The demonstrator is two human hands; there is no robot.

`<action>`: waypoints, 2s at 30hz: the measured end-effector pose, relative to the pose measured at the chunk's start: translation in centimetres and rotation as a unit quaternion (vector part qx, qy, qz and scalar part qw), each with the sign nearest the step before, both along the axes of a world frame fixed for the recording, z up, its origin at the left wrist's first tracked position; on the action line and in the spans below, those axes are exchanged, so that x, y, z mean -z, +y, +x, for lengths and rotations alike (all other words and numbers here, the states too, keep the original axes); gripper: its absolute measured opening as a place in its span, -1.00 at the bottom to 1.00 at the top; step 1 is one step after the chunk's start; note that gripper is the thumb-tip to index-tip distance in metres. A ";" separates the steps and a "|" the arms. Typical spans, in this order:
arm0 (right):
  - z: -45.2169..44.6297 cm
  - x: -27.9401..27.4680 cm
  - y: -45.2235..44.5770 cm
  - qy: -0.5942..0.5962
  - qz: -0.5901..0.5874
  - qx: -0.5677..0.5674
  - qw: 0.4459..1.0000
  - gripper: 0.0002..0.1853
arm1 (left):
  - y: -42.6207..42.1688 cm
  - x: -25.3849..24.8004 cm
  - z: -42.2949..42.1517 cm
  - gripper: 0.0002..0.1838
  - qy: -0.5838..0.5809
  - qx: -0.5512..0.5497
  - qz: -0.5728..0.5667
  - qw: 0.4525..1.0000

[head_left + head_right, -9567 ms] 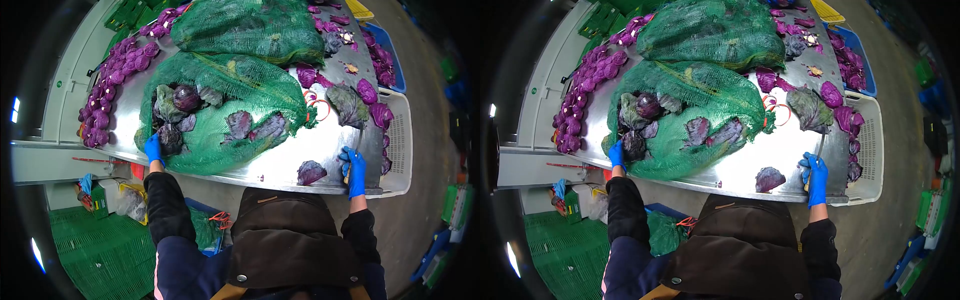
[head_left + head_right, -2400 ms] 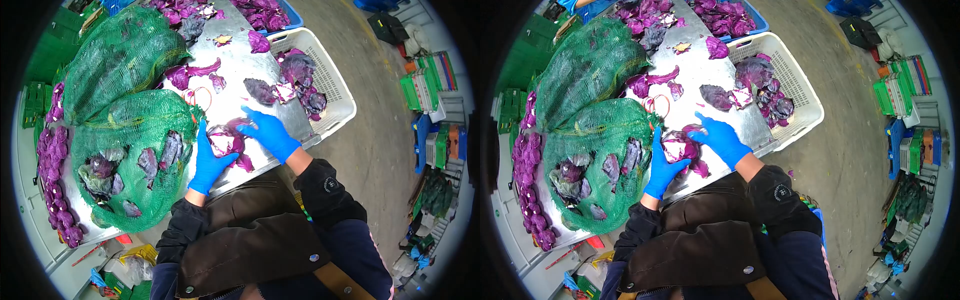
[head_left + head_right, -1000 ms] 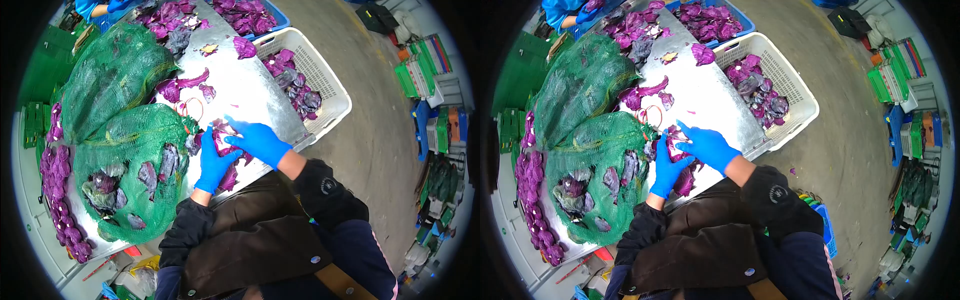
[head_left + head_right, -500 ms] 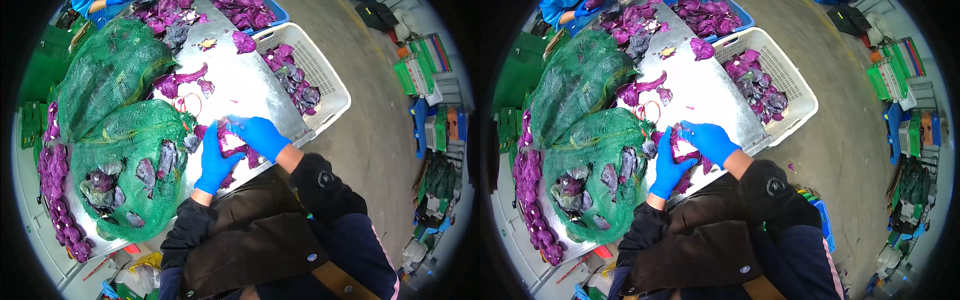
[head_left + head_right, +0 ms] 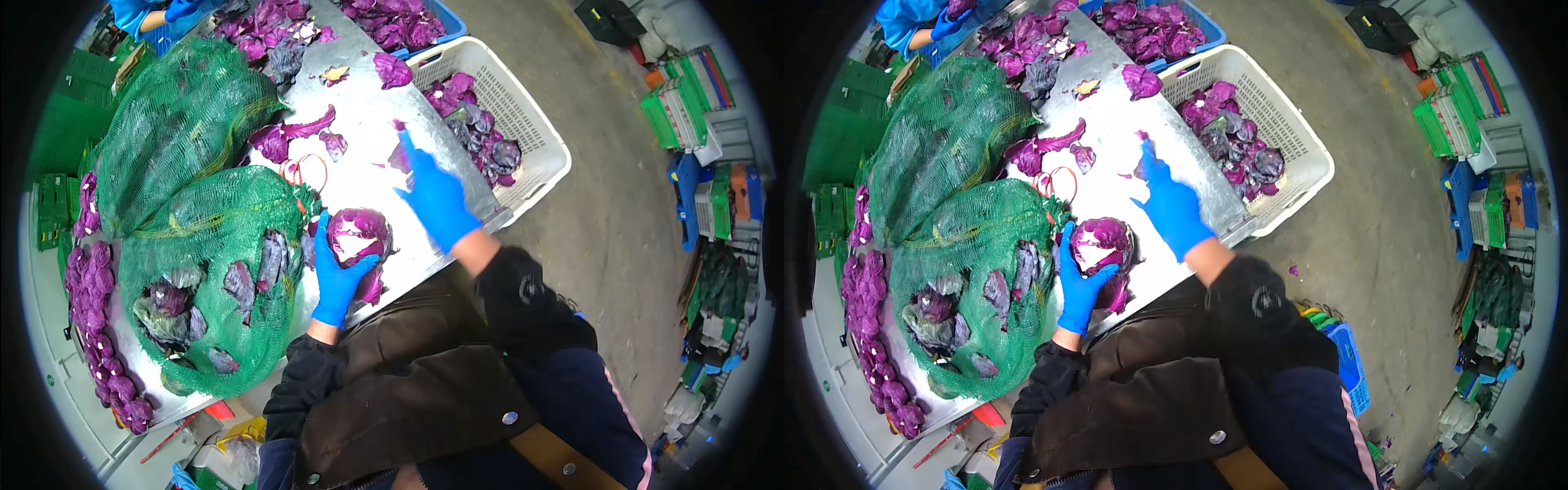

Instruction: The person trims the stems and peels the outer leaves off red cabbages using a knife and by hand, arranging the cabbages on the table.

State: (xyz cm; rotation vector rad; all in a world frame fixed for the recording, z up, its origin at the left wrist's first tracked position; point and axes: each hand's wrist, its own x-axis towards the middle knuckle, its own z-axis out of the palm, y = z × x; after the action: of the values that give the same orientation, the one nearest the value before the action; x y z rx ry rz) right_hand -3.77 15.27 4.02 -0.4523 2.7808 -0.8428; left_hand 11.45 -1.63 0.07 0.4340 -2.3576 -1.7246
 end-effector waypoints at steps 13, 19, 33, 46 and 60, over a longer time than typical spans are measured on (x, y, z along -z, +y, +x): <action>4.6 1.0 -0.8 0.049 -0.087 -0.164 0.981 -0.66 | -0.4 -0.5 0.0 0.11 0.007 0.027 -0.009 1.000; 2.9 2.9 2.0 -0.027 -0.051 -0.053 0.997 -0.48 | -0.5 -0.7 -0.3 0.06 -0.012 -0.001 0.039 0.999; 4.4 -1.9 -0.5 -0.184 -0.116 -0.056 0.974 -0.53 | 1.8 0.1 -0.4 0.22 0.004 0.010 -0.096 0.995; 1.5 -1.1 0.0 -0.076 -0.226 -0.151 0.959 -0.39 | -2.3 -1.4 -2.1 0.06 0.004 0.113 0.017 0.993; -0.1 2.4 0.8 -0.087 -0.118 -0.067 0.987 -0.69 | 1.4 0.3 -2.6 0.13 -0.004 -0.038 0.025 0.999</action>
State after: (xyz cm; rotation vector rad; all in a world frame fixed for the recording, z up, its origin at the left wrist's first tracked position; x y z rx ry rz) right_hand -3.90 16.03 1.66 -0.5667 2.4722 -1.1271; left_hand 8.83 -0.23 -0.25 0.5321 -2.2763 -1.7552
